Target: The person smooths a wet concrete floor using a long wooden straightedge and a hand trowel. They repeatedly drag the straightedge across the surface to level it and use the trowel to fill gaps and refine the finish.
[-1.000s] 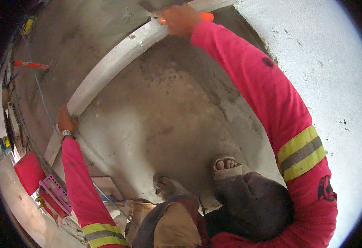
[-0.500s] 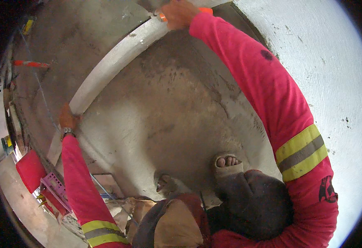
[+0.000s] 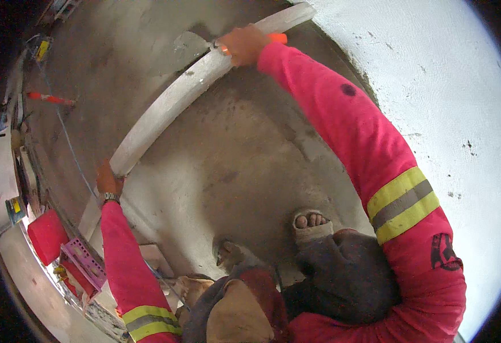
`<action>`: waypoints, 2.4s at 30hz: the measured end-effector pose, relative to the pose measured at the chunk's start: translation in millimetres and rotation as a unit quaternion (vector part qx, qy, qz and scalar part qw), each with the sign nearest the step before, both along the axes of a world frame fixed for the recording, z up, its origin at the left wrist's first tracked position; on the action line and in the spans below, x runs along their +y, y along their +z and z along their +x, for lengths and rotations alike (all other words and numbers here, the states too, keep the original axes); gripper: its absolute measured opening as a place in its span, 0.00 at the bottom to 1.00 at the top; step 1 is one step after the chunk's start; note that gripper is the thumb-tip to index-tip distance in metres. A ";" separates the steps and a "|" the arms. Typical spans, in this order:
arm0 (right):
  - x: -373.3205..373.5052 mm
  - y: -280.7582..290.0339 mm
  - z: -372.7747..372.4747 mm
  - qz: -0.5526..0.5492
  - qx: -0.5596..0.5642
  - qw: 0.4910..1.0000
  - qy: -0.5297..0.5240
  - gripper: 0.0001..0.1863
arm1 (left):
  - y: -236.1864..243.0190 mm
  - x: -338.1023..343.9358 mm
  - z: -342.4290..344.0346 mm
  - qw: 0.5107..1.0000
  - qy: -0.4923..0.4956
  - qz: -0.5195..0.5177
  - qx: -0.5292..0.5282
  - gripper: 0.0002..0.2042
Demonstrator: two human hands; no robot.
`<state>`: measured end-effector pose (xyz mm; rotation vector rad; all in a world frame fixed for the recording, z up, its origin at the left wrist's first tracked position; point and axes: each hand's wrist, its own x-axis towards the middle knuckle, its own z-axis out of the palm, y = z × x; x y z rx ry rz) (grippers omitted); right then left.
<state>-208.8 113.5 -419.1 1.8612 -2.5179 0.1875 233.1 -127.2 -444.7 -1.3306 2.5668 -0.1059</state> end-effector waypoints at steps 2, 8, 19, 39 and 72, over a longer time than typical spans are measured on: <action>1.1 6.3 6.0 0.010 -0.001 1.000 -0.004 0.15 | -4.7 -4.9 17.3 0.999 -0.036 -0.033 0.006 0.41; 18.0 8.6 11.6 0.024 -0.011 1.000 -0.010 0.15 | -15.0 11.1 22.5 0.999 -0.037 -0.023 0.012 0.41; 43.2 -1.9 33.2 0.059 -0.016 0.998 -0.014 0.25 | -30.7 22.9 63.2 0.995 -0.084 -0.045 0.031 0.39; 104.8 0.2 61.1 0.045 0.008 0.999 -0.012 0.14 | 1.8 88.5 42.1 0.999 -0.001 0.020 -0.033 0.43; 178.8 -0.8 101.1 0.034 -0.010 0.999 -0.017 0.23 | -11.2 125.1 79.7 0.994 -0.105 0.022 0.020 0.42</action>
